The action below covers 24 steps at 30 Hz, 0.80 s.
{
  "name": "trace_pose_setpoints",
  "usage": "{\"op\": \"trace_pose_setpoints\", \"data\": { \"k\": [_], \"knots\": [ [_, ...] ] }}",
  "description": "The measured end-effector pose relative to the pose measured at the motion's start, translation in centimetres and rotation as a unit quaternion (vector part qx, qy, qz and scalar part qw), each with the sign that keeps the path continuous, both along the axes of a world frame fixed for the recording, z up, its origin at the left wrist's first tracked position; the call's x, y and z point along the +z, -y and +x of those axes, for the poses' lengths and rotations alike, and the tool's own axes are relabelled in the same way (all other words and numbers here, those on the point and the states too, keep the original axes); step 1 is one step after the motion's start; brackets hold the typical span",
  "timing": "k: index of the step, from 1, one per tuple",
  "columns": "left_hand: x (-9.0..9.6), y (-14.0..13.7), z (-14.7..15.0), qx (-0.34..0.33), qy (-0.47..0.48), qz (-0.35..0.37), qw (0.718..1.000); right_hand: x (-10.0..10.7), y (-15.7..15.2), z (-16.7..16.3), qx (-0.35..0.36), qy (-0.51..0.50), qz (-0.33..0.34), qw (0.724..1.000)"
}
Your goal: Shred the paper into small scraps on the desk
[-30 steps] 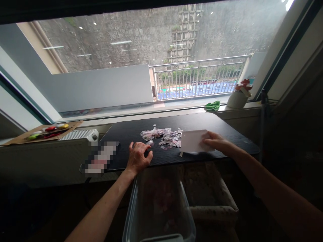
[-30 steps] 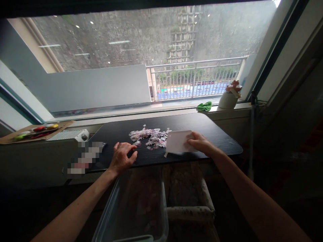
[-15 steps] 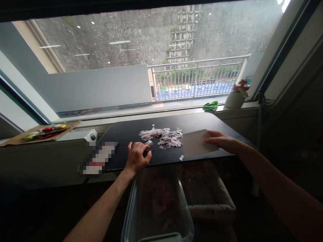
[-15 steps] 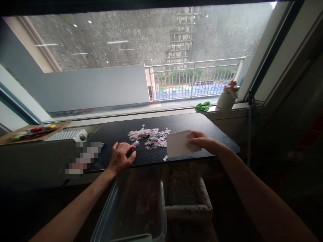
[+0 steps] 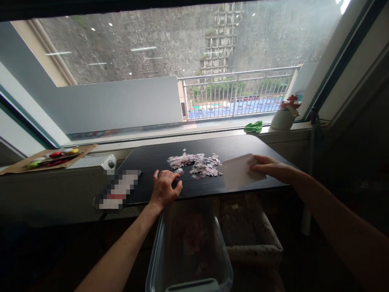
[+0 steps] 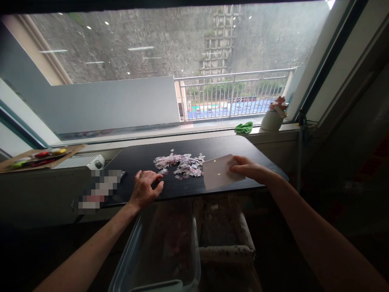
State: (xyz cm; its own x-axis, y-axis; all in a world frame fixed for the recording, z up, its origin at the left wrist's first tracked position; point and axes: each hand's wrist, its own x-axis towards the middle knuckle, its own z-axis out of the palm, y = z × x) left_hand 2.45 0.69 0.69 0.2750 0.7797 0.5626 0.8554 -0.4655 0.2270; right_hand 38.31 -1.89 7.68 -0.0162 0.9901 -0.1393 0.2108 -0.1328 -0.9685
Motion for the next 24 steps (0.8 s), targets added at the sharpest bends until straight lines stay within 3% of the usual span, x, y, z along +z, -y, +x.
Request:
{"op": "trace_pose_setpoints", "data": {
  "k": [4,8,11,15,19,24],
  "knots": [
    [0.0,0.1,0.0,0.004,0.002,-0.002,1.000,-0.7,-0.4,-0.4,-0.039,-0.001,0.026,0.999],
    [0.1,0.3,0.2,0.010,0.000,-0.004,1.000,-2.3,-1.2,-3.3,-0.076,-0.005,0.113,0.991],
    [0.2,0.3,0.2,0.013,-0.003,-0.006,1.000,-3.3,-1.5,-6.2,-0.067,-0.018,0.154,0.986],
    [0.2,0.3,0.3,0.014,-0.002,-0.011,1.000,-4.4,-1.6,-8.7,-0.044,0.043,0.197,0.979],
    [0.2,0.4,0.3,0.017,0.005,-0.010,1.000,-4.7,-1.1,-9.0,-0.010,0.063,0.193,0.979],
    [0.2,0.4,0.4,0.020,0.010,-0.013,1.000,-4.4,-1.3,-9.1,-0.058,0.039,0.202,0.977]
  ]
}}
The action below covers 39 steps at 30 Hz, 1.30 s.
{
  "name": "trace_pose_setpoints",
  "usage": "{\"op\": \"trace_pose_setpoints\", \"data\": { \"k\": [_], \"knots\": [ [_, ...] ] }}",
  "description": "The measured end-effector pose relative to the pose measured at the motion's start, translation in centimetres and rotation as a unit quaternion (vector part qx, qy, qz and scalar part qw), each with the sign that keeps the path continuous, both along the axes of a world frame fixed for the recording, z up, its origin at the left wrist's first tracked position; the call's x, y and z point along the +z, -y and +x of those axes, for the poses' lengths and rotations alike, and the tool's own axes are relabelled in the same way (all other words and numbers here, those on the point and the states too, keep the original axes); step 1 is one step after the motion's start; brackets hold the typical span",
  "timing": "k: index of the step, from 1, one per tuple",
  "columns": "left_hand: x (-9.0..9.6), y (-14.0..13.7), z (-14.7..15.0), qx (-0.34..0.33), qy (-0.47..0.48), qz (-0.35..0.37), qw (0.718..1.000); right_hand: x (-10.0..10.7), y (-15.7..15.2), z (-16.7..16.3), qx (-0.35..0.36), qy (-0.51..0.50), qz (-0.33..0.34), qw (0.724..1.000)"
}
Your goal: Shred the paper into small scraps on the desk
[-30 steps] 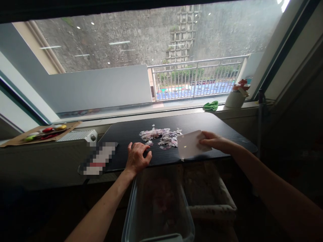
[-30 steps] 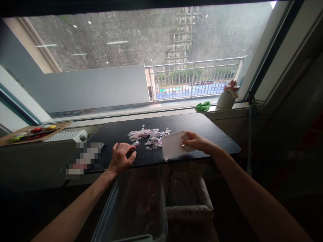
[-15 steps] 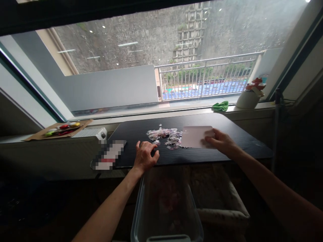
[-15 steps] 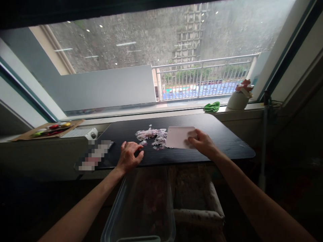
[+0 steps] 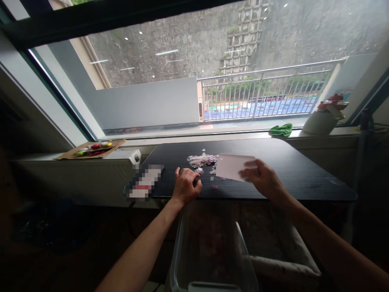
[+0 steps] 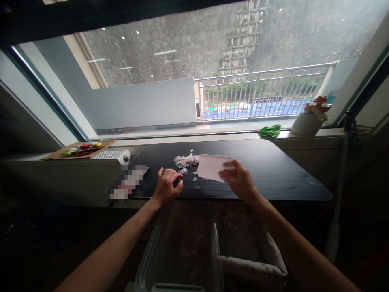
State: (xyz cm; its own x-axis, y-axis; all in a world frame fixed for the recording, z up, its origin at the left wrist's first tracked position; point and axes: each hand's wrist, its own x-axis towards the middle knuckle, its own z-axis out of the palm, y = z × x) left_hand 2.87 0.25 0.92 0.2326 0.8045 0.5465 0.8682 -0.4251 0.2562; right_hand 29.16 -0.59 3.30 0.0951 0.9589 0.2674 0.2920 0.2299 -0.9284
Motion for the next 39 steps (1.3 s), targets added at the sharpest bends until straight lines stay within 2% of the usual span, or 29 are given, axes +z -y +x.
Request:
{"op": "trace_pose_setpoints", "data": {
  "k": [4,8,13,19,24,27,31,35,39],
  "knots": [
    [0.0,0.0,0.0,0.000,-0.001,-0.002,1.000,-0.3,-0.4,-1.2,0.017,-0.016,-0.004,1.000],
    [0.0,0.0,-0.1,0.000,0.000,-0.002,1.000,-0.2,-0.1,-0.8,0.064,-0.013,-0.044,0.997],
    [-0.1,-0.1,-0.1,-0.002,0.000,0.001,1.000,0.1,0.8,1.0,-0.007,0.020,-0.019,1.000],
    [-0.1,0.0,-0.1,-0.003,-0.001,0.001,1.000,0.1,2.0,-0.2,0.058,0.055,-0.017,0.997],
    [-0.1,0.0,-0.1,-0.004,-0.004,0.002,1.000,-0.3,0.1,-1.3,0.023,0.037,0.009,0.999],
    [-0.1,0.0,-0.1,-0.002,-0.001,0.000,1.000,-0.6,-0.5,-1.6,0.031,0.022,-0.012,0.999],
    [-0.2,-0.1,-0.1,0.000,0.004,0.002,1.000,-0.1,0.6,-1.3,0.069,-0.001,-0.058,0.996],
    [-0.2,-0.1,-0.1,0.003,0.013,-0.003,1.000,0.5,1.1,-0.3,0.020,-0.014,-0.098,0.995],
    [-0.1,-0.2,-0.1,0.011,0.023,-0.011,1.000,0.1,0.6,0.6,-0.015,0.010,-0.141,0.990]
  ]
}}
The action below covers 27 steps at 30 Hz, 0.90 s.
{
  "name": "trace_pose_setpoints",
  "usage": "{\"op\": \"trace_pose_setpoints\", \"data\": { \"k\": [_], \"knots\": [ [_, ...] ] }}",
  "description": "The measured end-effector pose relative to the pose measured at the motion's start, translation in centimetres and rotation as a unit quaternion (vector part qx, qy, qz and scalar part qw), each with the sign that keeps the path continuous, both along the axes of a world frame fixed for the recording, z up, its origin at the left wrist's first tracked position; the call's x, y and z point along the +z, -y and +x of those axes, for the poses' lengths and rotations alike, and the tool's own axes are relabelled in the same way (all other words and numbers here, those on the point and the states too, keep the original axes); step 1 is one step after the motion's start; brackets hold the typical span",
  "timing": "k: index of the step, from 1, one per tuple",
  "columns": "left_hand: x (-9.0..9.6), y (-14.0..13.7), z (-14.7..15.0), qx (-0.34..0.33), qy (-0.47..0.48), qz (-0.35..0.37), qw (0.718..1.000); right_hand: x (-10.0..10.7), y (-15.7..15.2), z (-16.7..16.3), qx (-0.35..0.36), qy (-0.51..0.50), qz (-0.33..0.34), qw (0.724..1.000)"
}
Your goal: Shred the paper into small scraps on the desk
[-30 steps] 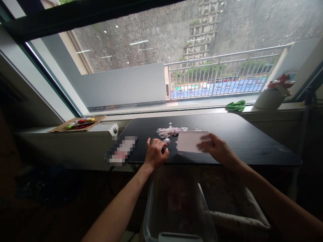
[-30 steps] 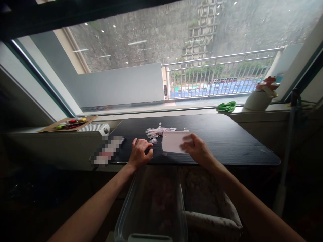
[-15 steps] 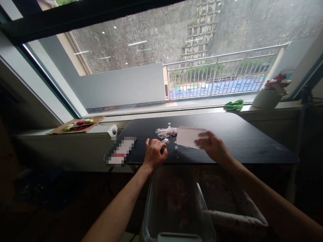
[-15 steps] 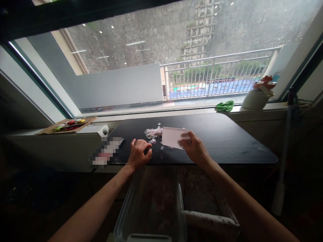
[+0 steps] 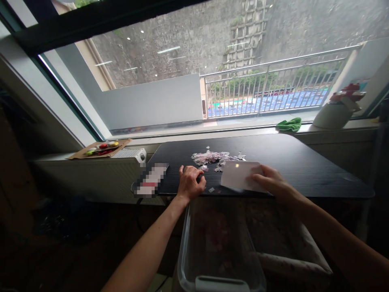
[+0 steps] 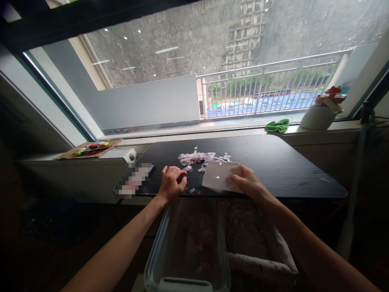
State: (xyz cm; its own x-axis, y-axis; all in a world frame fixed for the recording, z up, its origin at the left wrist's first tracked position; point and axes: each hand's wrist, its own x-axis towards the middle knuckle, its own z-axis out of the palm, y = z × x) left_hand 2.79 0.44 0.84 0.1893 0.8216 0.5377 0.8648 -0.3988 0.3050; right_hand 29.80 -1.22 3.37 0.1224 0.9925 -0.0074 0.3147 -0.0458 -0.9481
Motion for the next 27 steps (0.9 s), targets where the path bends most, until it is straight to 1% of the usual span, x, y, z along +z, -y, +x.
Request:
{"op": "trace_pose_setpoints", "data": {
  "k": [4,9,13,18,21,27],
  "knots": [
    [0.1,0.0,0.0,0.002,0.002,0.002,1.000,-0.4,0.3,-0.2,0.009,-0.014,-0.024,1.000],
    [0.1,0.0,0.0,0.006,0.000,-0.001,1.000,0.1,1.2,-1.2,0.039,-0.055,-0.053,0.996],
    [0.1,0.0,0.0,0.006,-0.002,0.002,1.000,0.0,1.2,-1.5,0.060,-0.098,-0.056,0.992],
    [0.0,0.0,0.0,0.002,0.002,0.003,1.000,0.0,0.0,-2.0,0.030,-0.106,-0.036,0.993],
    [-0.1,-0.1,0.0,0.000,0.005,0.003,1.000,0.4,-0.5,-2.8,0.017,-0.101,-0.048,0.994],
    [-0.2,-0.1,0.0,-0.001,0.004,0.011,1.000,1.1,-0.2,-3.5,0.043,-0.106,-0.075,0.991]
  ]
}}
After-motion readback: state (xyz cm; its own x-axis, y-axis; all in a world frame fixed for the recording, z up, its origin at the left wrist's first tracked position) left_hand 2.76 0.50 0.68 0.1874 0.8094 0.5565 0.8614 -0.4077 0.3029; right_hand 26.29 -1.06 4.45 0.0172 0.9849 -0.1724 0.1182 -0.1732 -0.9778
